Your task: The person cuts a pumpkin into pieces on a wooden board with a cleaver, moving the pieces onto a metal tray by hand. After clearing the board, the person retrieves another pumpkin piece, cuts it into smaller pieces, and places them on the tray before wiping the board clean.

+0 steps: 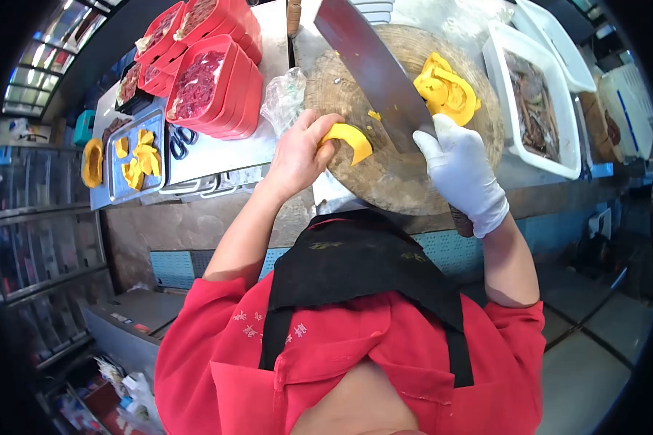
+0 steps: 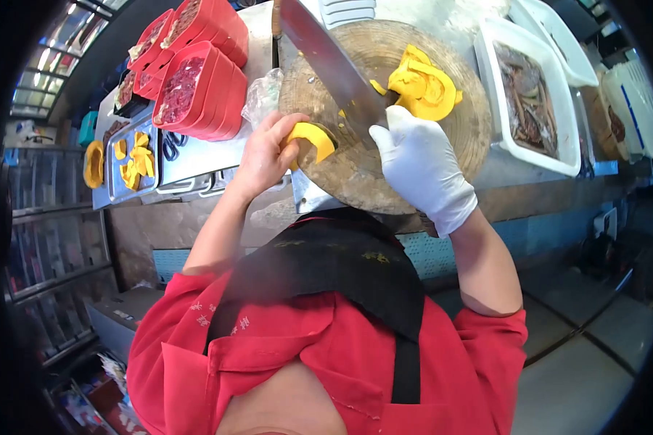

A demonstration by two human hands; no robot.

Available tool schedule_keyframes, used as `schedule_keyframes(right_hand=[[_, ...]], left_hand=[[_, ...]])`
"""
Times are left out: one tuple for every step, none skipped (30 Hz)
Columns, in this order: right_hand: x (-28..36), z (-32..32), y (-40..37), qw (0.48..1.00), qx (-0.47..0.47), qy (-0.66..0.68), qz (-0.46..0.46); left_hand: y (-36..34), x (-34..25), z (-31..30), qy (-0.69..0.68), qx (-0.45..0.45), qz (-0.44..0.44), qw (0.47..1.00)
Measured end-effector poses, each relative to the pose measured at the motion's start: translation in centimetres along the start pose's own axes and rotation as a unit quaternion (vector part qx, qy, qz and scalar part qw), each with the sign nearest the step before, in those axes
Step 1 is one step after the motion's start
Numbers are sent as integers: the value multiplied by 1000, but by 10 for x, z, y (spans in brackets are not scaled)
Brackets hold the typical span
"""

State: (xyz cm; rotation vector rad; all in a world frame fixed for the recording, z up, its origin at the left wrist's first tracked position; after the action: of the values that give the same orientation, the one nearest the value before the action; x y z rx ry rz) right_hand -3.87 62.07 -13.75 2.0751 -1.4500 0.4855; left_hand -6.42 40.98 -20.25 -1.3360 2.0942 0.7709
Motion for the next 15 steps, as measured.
schedule_keyframes(right_hand=[[6,-1,-1,1000,4,-6,-20],[10,-1,-2,999,9,-13,-42],[11,2,-4,999,14,-9,-47],[7,7,-5,999,14,-9,-45],[2,15,-6,999,27,-3,-44],[-1,21,-7,998,40,3,-42],[-2,23,-9,998,56,-2,-33],[-2,23,-9,998,58,-2,-35],[-2,24,-10,998,57,-9,-34],[-1,25,-10,998,56,-15,-33],[2,23,-8,998,58,-16,-34],[8,17,-4,998,45,-20,-39],[15,10,-1,998,33,-26,-44],[21,5,2,998,36,-29,-45],[28,-3,5,999,19,-19,-48]], left_hand=[[-1,6,5,20,10,-43,999],[-2,12,10,38,17,-87,995],[-2,15,16,39,21,-86,995],[-2,19,19,86,-5,-79,993],[0,16,18,132,-31,-72,988],[-1,14,18,131,-31,-71,988],[-4,16,18,140,-6,-114,984],[-7,18,18,148,19,-158,976],[-10,17,18,147,18,-161,976],[-13,17,21,150,27,-183,971],[-14,18,23,154,35,-203,966],[-14,19,24,152,35,-204,967],[-14,19,24,155,29,-197,968],[-14,19,25,159,23,-190,969],[-14,20,25,155,22,-192,969]])
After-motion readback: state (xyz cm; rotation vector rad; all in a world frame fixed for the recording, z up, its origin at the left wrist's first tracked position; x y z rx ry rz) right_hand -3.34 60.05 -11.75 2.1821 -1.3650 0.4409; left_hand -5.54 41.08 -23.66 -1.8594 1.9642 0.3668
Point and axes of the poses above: each hand's wrist, its own y-axis towards the middle knuckle, its own z-axis out of the palm, x = y × z, the point moved 6 cm from there along y, towards the middle knuckle, and after that the axes turned 8 degrees about -z, right-handed, at the moved point
